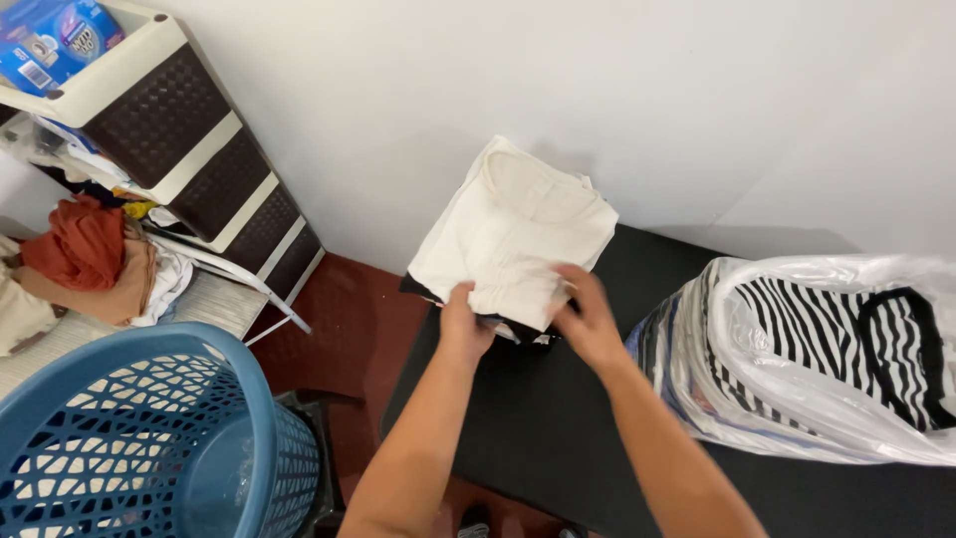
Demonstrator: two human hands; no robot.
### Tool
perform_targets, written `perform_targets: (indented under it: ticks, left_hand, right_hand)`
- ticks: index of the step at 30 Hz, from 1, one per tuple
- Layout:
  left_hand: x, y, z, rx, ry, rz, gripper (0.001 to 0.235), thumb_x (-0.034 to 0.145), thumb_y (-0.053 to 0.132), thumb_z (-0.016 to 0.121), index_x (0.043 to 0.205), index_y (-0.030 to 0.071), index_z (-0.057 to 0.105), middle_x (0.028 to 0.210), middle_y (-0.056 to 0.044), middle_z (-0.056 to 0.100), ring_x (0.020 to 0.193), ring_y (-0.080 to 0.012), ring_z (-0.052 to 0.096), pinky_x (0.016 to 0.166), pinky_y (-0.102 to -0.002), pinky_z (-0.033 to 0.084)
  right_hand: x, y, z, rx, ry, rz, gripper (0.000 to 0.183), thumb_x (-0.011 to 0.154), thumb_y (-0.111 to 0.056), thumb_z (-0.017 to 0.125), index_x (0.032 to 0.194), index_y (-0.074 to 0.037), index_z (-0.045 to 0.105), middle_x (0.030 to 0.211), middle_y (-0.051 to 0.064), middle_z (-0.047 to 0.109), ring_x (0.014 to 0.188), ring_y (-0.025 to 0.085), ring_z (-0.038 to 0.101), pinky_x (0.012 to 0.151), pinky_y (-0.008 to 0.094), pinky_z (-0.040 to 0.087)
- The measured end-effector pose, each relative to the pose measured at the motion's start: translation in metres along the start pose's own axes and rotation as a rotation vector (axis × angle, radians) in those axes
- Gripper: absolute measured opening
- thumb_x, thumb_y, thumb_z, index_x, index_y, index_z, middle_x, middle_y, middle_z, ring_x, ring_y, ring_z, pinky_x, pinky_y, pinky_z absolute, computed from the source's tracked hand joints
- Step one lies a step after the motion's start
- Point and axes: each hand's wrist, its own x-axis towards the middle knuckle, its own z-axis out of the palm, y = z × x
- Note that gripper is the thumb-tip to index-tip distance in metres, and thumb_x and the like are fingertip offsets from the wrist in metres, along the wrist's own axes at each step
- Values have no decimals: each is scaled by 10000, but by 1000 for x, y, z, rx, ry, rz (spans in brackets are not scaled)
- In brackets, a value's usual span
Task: The person places folded white, black, olive, and blue garments into a plastic bag on a table. They arrange the items inside the bag and fold the bag's edges over the contents.
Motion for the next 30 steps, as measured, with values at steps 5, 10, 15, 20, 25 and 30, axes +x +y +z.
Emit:
perform_targets:
  ticks: [5,10,15,20,25,30]
  left_hand:
    - [-7,31,-17,15,42,12,801,809,182,794,1470,33,368,1465,-321,451,1299,-515,519,999,-685,479]
    - [-52,53,-47,98,41,-20,509,837,137,719,1280,-36,538,1192,-192,655,1141,-358,674,865,-451,597]
    - [-80,93,-99,349,-22,-48,441,817,178,723,1176,-60,628,1014,-194,689,969,-352,698,803,-524,568]
    - [-98,118,-108,471,-106,-23,415,764,147,736,1101,-85,668,896,-200,702,826,-363,714,736,-515,571]
    - [-116,126,-62,615,-173,-2,495,725,165,784,1138,-82,669,891,-211,722,790,-350,712,734,-497,564]
    - [-99,122,6,772,-278,77,669,725,243,791,1283,-82,615,1003,-213,721,944,-335,708,880,-512,535]
  right_hand:
    - [-27,86,40,892,418,762,582,943,-658,556,1024,-83,597,992,165,581,874,369,618,813,550,538]
    - [-18,100,42,1343,93,895,742,834,-770,549,1119,-95,663,1097,222,684,957,473,674,950,690,461]
    - [3,74,35,1282,88,844,682,816,-698,580,1099,-84,669,1049,210,682,915,447,679,905,643,477]
    - [6,36,10,1210,110,809,623,797,-624,610,1080,-73,674,1002,197,679,874,421,685,859,597,493]
    - [-6,-10,-51,1127,205,752,566,779,-551,640,1061,-62,679,954,185,677,832,395,691,814,550,509]
    - [-42,-68,-140,1041,376,690,511,760,-477,669,1042,-51,684,906,173,674,791,370,697,768,504,526]
